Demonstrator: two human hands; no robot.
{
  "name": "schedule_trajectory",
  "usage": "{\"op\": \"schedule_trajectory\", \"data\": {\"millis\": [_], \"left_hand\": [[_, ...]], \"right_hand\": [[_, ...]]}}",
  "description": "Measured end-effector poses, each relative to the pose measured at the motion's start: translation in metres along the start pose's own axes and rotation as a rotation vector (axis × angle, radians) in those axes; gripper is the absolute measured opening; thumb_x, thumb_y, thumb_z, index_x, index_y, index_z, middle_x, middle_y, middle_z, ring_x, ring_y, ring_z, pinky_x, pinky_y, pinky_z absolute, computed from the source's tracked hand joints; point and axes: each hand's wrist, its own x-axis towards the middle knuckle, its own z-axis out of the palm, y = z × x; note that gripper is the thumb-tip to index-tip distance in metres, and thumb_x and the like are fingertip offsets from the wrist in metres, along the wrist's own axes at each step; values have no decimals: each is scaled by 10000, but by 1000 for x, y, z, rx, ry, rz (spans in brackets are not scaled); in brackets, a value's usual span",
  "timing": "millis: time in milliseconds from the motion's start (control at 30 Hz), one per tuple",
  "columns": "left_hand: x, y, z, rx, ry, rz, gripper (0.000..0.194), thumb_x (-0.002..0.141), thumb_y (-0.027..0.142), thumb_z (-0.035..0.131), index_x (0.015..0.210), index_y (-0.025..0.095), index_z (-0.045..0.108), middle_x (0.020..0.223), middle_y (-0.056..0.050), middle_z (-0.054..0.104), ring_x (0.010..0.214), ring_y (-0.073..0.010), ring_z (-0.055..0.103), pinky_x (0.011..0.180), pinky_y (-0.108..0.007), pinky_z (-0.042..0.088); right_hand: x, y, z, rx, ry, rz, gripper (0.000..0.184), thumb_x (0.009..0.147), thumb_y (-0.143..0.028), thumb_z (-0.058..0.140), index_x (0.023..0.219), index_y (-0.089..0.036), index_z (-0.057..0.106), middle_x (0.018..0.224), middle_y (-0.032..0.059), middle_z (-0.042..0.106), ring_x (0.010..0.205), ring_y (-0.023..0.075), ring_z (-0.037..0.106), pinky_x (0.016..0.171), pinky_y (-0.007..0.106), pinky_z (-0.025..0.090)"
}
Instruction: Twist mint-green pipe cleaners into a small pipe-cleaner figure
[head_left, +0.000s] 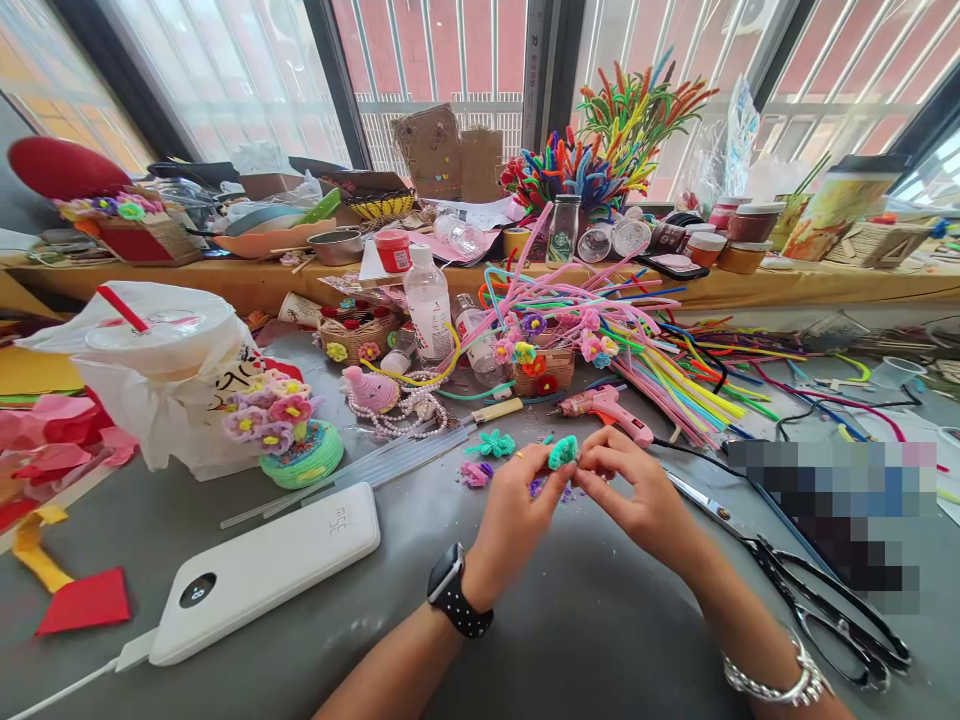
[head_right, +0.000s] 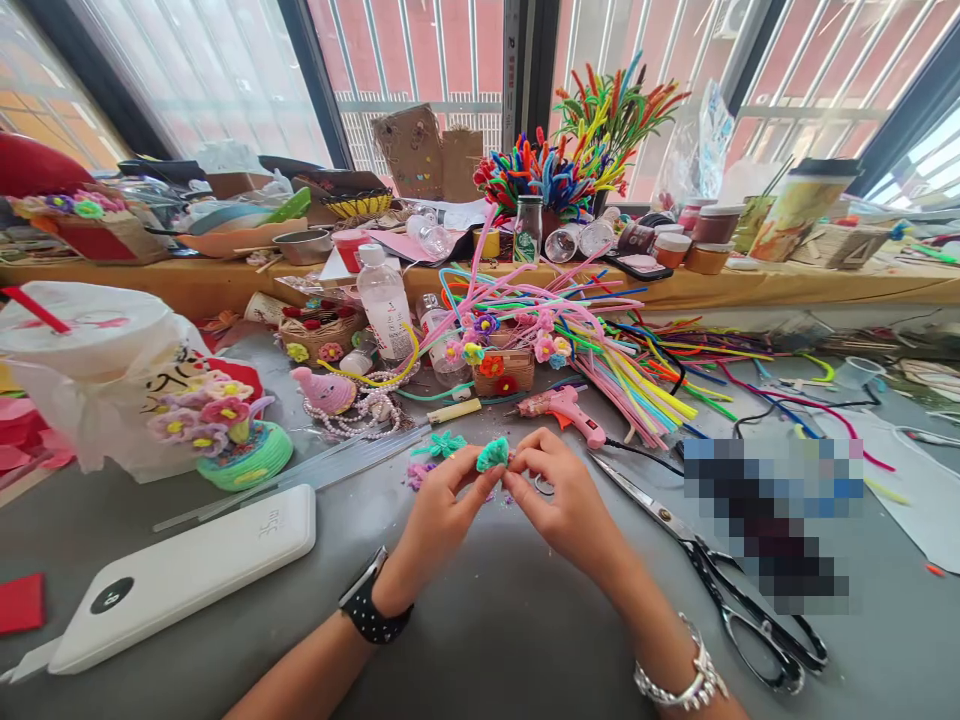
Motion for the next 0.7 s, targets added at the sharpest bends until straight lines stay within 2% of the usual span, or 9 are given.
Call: {"op": "schedule_trajectory", "data": {"millis": [33, 167, 300, 433, 567, 700], "left_hand": [[-1, 0, 2, 7, -2, -6, 205, 832, 299, 435, 880, 149, 567, 795, -29, 574, 726, -136, 507, 655, -231, 388], [-4, 0, 7, 18, -29, -49, 239, 853, 308, 381, 758, 147, 529, 681, -3, 530, 618, -114, 453, 569, -222, 338], [-1, -1, 4, -177, -87, -128, 252, 846, 319, 379, 708, 146, 501, 653, 0, 518, 616, -111, 469, 577, -219, 357], [2, 0, 1, -312, -133, -192, 254, 839, 328, 385, 700, 143, 491, 620, -3, 529, 600, -112, 496, 590, -225, 392], [2, 2, 1, -316, -128, -203, 253, 832, 334, 399, 694, 143, 491, 577, 2, 526, 587, -118, 517, 586, -229, 411], [2, 1, 2, -334, -118, -217, 243, 819, 340, 423, 687, 144, 481, 596, 11, 507, 555, -109, 523, 566, -227, 421]], "right_hand": [[0, 1, -1, -13, -8, 2, 147, 804, -221, 472, 690, -168, 549, 777, 28, 473, 721, 143, 476, 618, 260, 392], [0, 2, -4, -53, -38, 6, 148, 796, -224, 482, 688, -175, 570, 761, 21, 443, 706, 143, 453, 624, 270, 383], [0, -1, -4, -12, -51, 36, 225, 815, -248, 459, 637, -173, 573, 748, 16, 415, 692, 137, 448, 640, 273, 381], [0, -3, -2, 18, -28, 52, 241, 817, -258, 457, 628, -172, 579, 742, 11, 397, 692, 130, 445, 644, 264, 381], [0, -2, -1, 5, -7, 56, 242, 817, -258, 451, 632, -168, 578, 743, 12, 394, 686, 129, 450, 626, 261, 386], [0, -3, 1, -89, 50, 0, 206, 808, -242, 459, 649, -166, 565, 756, 20, 404, 726, 144, 452, 658, 277, 389]]}}
